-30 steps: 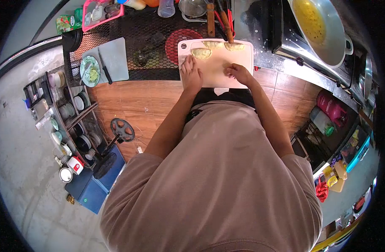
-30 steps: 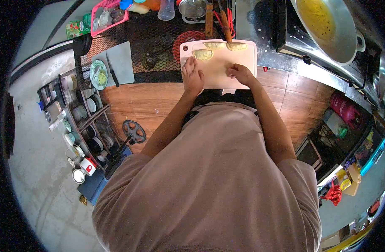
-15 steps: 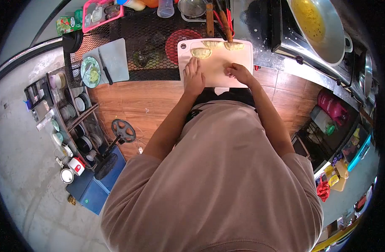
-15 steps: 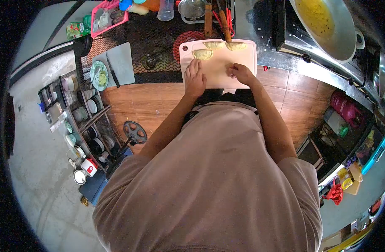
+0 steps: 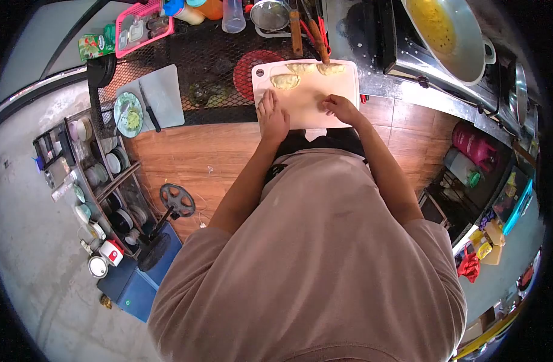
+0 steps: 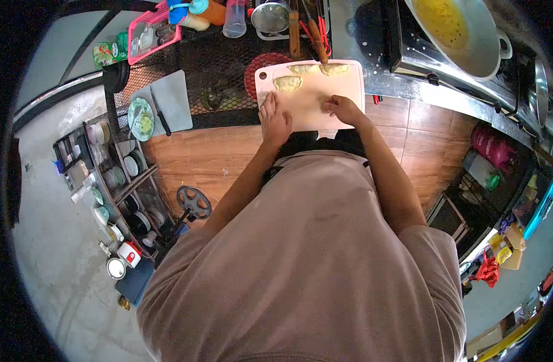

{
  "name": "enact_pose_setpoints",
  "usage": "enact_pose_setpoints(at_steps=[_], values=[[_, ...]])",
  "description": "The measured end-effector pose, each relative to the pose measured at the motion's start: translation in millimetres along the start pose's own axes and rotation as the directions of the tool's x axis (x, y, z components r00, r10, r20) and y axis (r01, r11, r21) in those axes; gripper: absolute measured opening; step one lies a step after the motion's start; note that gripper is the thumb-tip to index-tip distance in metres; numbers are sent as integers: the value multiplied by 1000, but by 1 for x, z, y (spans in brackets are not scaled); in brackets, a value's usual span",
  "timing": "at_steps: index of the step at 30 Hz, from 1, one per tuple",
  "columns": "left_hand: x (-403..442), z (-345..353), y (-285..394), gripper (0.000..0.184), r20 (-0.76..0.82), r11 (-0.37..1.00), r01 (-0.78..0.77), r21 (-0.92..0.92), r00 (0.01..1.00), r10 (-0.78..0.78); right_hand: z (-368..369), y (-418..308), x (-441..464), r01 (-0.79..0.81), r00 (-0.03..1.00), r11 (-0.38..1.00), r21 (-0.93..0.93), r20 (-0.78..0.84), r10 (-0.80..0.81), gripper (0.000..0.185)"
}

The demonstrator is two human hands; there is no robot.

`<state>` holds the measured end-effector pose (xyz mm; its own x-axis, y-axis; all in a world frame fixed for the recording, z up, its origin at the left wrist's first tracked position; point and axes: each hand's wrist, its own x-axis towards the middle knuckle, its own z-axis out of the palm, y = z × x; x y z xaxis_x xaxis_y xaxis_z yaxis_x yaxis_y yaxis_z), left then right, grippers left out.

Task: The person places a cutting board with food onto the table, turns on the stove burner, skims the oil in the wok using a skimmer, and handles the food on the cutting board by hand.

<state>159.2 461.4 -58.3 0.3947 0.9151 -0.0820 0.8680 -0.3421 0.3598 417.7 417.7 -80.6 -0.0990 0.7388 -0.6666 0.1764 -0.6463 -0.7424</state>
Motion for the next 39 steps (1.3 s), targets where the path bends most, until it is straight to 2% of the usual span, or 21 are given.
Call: enact_pose_setpoints(at_steps=[4,5,6,8,10,11,15,16,17,19,21,23,24,26,27,28,29,31,35,37,39], values=[[-10,-15,-15,54,13,986,35,-162,999,-33,7,5,-7,21,1000,998,-57,-3,-21,23],[-10,-18,-20,47,31,981,72,-178,997,-67,13,25,-5,100,993,994,53,-63,-97,24],[-9,-17,-28,47,10,981,63,-185,998,-63,13,12,-14,22,998,997,-80,-61,-26,24],[-12,-9,-48,25,191,853,254,-456,964,-185,12,-8,-31,-53,996,974,-220,-77,37,24],[-20,7,-69,24,108,875,187,-447,982,-155,10,-9,-48,-200,919,910,-364,-391,46,23],[-25,14,-77,29,34,896,127,-425,992,-125,9,1,-58,-201,916,907,-369,-398,41,23],[-38,-2,-79,32,155,855,190,-483,979,-130,5,72,-76,43,698,952,-302,-673,-245,31],[-43,-3,-76,30,6,855,51,-516,998,-56,2,79,-84,6,704,957,-290,-679,-210,33],[-52,-5,-74,30,-2,855,45,-517,999,-54,2,86,-93,12,700,956,-294,-680,-218,33],[-58,-20,-69,21,132,766,168,-620,985,-108,-1,94,-99,-114,793,987,116,-587,160,31],[-71,-13,-74,16,101,731,108,-674,993,-53,9,96,-113,-63,845,993,102,-524,108,31],[-81,-12,-78,13,50,690,35,-723,999,2,18,67,-132,-166,906,969,-183,-417,76,33],[-86,-17,-81,16,141,676,75,-733,989,42,20,81,-125,-81,911,957,-278,-410,-42,32],[-97,-15,-79,22,206,672,93,-734,975,90,33,65,-128,-30,929,984,-175,-368,-38,26],[-102,-5,-76,25,252,532,163,-831,963,99,43,51,-132,0,948,993,-120,-316,-38,23],[-105,0,-67,28,296,374,232,-898,947,123,53,36,-141,177,931,943,-282,-262,-254,23],[-110,-7,-45,28,273,378,207,-902,954,128,65,22,-153,340,877,837,-428,-177,-447,25],[-128,-41,23,26,109,233,75,-970,984,138,94,-19,-187,443,853,862,-247,-178,-490,32],[-169,-52,90,27,-2,212,-4,-977,1000,11,118,-33,-255,577,791,789,-212,-97,-604,29],[-202,-56,116,25,-30,166,-28,-986,1000,-5,127,-9,-286,623,778,782,5,-110,-618,22],[-235,-48,135,22,-132,255,-128,-958,991,-1,133,16,-326,651,752,758,-38,-104,-651,21]])
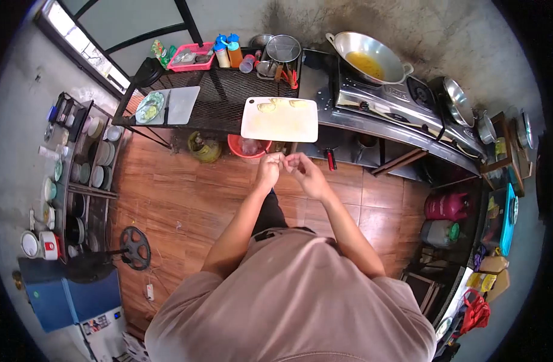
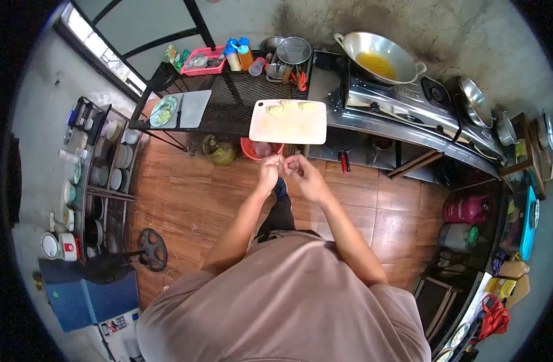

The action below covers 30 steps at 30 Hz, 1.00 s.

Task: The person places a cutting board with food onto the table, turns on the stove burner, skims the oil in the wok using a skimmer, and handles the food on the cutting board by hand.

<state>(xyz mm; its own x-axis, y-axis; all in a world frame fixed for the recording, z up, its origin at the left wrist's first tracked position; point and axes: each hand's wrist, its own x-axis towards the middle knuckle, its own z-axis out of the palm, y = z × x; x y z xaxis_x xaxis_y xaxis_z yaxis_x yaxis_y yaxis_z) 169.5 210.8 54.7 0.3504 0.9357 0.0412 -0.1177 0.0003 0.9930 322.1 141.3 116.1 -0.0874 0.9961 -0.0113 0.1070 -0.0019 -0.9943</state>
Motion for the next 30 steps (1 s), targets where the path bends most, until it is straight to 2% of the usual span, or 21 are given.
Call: enact_pose_setpoints(at_steps=[4,6,8,9,10,11,12,13,14,15,16,17,18,20,22,24,26,27,28,30], values=[[-78,34,6,18,-52,1000,20,-1,998,-20,12,-12,-83,26,1000,995,93,-9,-26,26],[-111,43,21,18,-46,999,47,-20,998,-48,25,-17,-118,10,992,999,40,-125,-5,26],[-141,52,53,18,-233,973,32,-227,969,-86,40,-22,-148,2,988,1000,0,-153,-2,26],[-153,42,63,16,-128,972,-19,-235,992,-11,45,-26,-157,-6,983,999,-49,-185,-3,27],[-161,44,70,16,-130,973,-33,-230,991,3,49,-29,-164,9,983,999,-51,-183,-18,27],[-168,48,76,11,-225,988,-100,-120,972,71,54,-31,-170,-50,988,992,117,-140,66,29],[-178,49,86,16,-309,988,-152,-3,940,144,61,-42,-177,-116,986,953,280,-82,144,34],[-184,36,78,44,-214,974,-184,130,954,209,66,-52,-185,-106,987,954,282,-83,134,34],[-194,32,78,44,-211,972,-193,136,953,219,70,-64,-192,-236,970,778,582,98,220,38],[-205,28,77,47,-244,946,-179,272,938,247,77,-75,-199,-376,926,499,781,297,233,42],[-214,23,77,51,-270,901,-162,402,920,285,86,-75,-200,-364,931,503,784,292,218,42],[-222,16,77,58,-247,865,-114,489,933,263,96,-71,-200,-459,888,309,833,441,129,44],[-231,8,70,58,-239,860,-129,493,931,277,107,-69,-201,-559,827,113,822,561,8,47],[-249,-8,60,58,-194,790,-194,582,910,367,130,-68,-207,-554,831,102,826,557,5,45],[-268,-22,73,60,-171,754,-197,626,909,380,152,-71,-213,-518,855,-48,854,518,-7,44],[-285,-42,74,65,-238,802,-67,594,937,254,183,-73,-221,-490,868,-67,869,493,53,44],[-305,-65,67,67,-262,822,-7,569,946,189,214,-65,-227,-444,884,-5,896,440,158,45],[-320,-70,77,66,-233,775,-4,632,953,194,229,-62,-232,-402,881,0,916,386,273,44],[-333,-76,84,66,-202,721,-5,693,958,201,243,-57,-236,-396,883,-1,918,381,274,44],[-357,-90,89,67,-155,730,-30,683,970,185,271,-46,-245,-334,831,-131,933,357,427,40]])
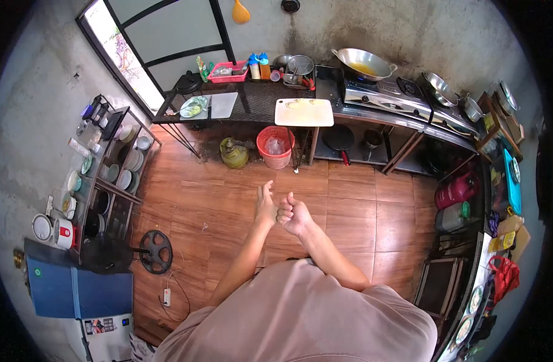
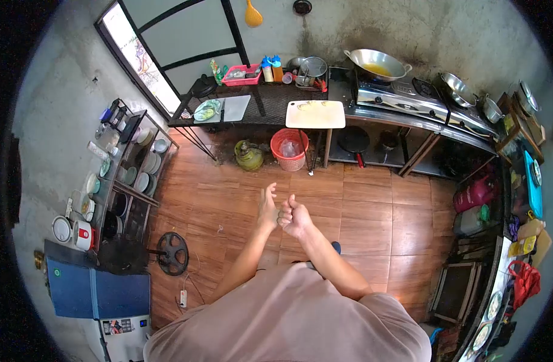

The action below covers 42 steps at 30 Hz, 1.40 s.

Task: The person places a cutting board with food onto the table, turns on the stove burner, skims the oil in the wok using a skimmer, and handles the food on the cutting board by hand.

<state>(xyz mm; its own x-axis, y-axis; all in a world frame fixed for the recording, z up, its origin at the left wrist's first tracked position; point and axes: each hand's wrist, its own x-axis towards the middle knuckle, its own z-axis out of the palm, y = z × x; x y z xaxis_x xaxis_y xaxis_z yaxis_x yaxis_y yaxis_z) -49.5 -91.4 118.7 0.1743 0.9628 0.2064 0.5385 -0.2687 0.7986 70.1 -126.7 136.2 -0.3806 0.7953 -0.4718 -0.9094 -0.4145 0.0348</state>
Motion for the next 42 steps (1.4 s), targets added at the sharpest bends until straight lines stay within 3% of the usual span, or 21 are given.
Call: enact_pose_setpoints(at_steps=[6,8,9,10,12,13,14,16,17,20,21,22,24,27,31,34,36,37,38,40,42], values=[[-36,-21,-30,68,172,974,-225,-9,959,224,-54,43,13,-89,993,966,242,101,66,36],[-42,-26,-48,65,199,939,-49,-340,972,123,-29,56,-4,78,994,949,-304,97,-51,37],[-45,-32,-51,64,271,882,120,-455,962,9,-33,37,-14,115,939,787,-607,324,113,40],[-45,-42,-48,64,278,882,119,-456,960,14,-28,37,-12,121,940,788,-603,325,104,40],[-52,-66,-33,73,582,402,661,-633,750,-315,-20,41,-12,447,881,123,-886,412,-234,60],[-53,-81,-6,86,662,292,695,-657,718,-217,10,37,-39,340,926,-120,-933,354,-131,67],[-51,-77,-10,86,664,295,695,-656,717,-213,10,42,-40,342,925,-120,-932,356,-135,67],[-50,-67,-15,89,669,416,570,-709,731,136,12,59,-41,344,939,-65,-937,342,38,78],[-52,-59,-9,96,701,316,635,-705,693,170,17,67,-41,386,920,-200,-900,392,11,85],[-37,-53,1,104,776,297,720,-627,611,156,4,57,-24,452,892,-117,-884,450,44,88],[-42,-45,9,114,691,373,613,-696,713,118,28,57,-42,323,946,-106,-941,318,58,87],[-37,-39,9,114,691,374,613,-696,713,118,30,54,-45,324,946,-106,-940,319,59,87],[-25,-23,6,112,750,226,739,-634,659,-51,29,46,-53,315,934,-304,-899,351,-70,73],[-19,1,17,107,707,323,691,-647,702,-84,22,30,-63,230,870,-571,-788,430,-242,60],[0,34,30,97,697,385,640,-665,717,11,13,-2,-72,313,810,-543,-780,518,-277,54],[15,67,43,96,624,402,525,-750,762,170,16,-35,-85,322,775,-601,-731,568,-276,63],[30,95,48,92,632,337,545,-768,731,258,42,-57,-107,194,854,-427,-883,366,-369,72],[40,105,55,91,656,344,564,-751,698,287,44,-74,-110,192,857,-429,-883,363,-365,72],[47,116,64,91,654,340,564,-752,702,282,43,-94,-115,263,844,-423,-867,419,-335,69],[56,126,98,85,638,492,466,-735,721,270,35,-132,-115,332,832,-412,-849,469,-296,70],[66,150,94,76,674,459,524,-717,689,267,4,-170,-88,572,760,-346,-744,639,-117,102]])
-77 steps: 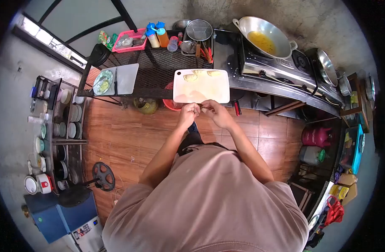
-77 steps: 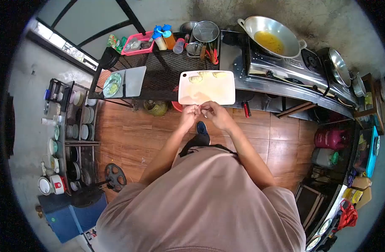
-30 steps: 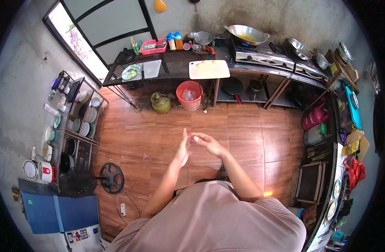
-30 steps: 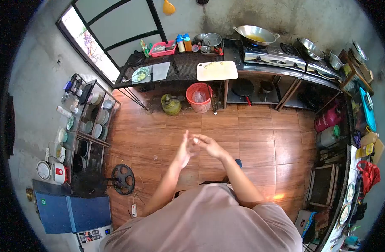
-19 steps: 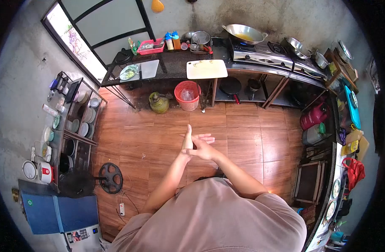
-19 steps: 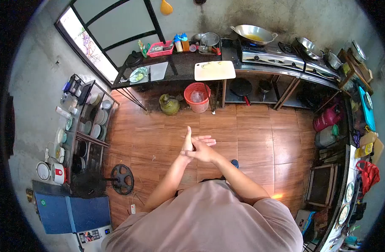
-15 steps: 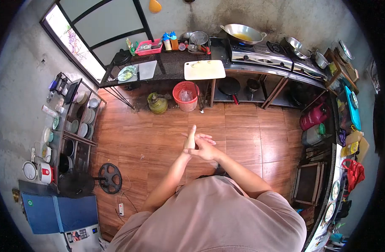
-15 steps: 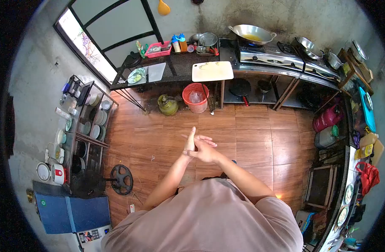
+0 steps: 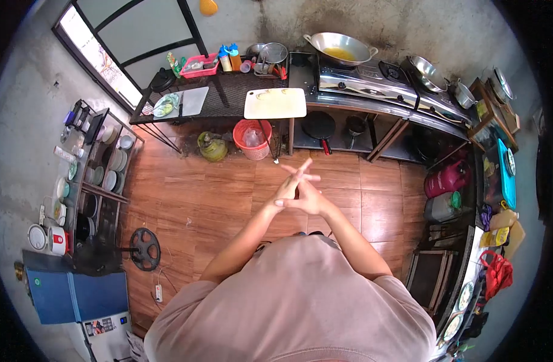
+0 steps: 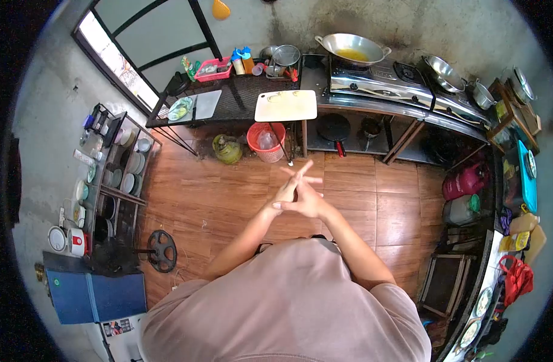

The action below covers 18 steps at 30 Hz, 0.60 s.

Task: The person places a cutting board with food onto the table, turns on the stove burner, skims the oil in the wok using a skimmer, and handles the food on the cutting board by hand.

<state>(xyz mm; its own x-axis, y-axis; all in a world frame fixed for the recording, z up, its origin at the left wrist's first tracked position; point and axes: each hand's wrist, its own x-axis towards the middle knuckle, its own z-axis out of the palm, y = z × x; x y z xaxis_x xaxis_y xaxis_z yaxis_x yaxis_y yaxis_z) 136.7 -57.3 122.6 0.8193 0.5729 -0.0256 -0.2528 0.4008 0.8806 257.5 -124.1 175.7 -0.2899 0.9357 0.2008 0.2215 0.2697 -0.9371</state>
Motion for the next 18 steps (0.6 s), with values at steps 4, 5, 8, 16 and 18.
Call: enact_pose_setpoints(at_steps=[4,5,8,16,18], values=[[58,-5,-47,83,-309,949,-275,157,899,311,-31,34,14,-124,972,956,-266,-226,63,93],[60,-1,-26,85,-455,978,-171,121,866,208,-39,34,16,-159,954,961,-227,-287,90,85],[72,6,-6,82,-677,1000,-22,3,736,19,-51,36,27,-157,925,986,-64,-359,124,75],[121,-63,-2,88,-477,956,90,-280,851,-220,-90,159,68,-315,946,840,-443,-218,240,66],[142,-110,-3,72,-493,995,67,-75,865,-95,-116,170,89,-257,964,915,-310,-145,222,66]])
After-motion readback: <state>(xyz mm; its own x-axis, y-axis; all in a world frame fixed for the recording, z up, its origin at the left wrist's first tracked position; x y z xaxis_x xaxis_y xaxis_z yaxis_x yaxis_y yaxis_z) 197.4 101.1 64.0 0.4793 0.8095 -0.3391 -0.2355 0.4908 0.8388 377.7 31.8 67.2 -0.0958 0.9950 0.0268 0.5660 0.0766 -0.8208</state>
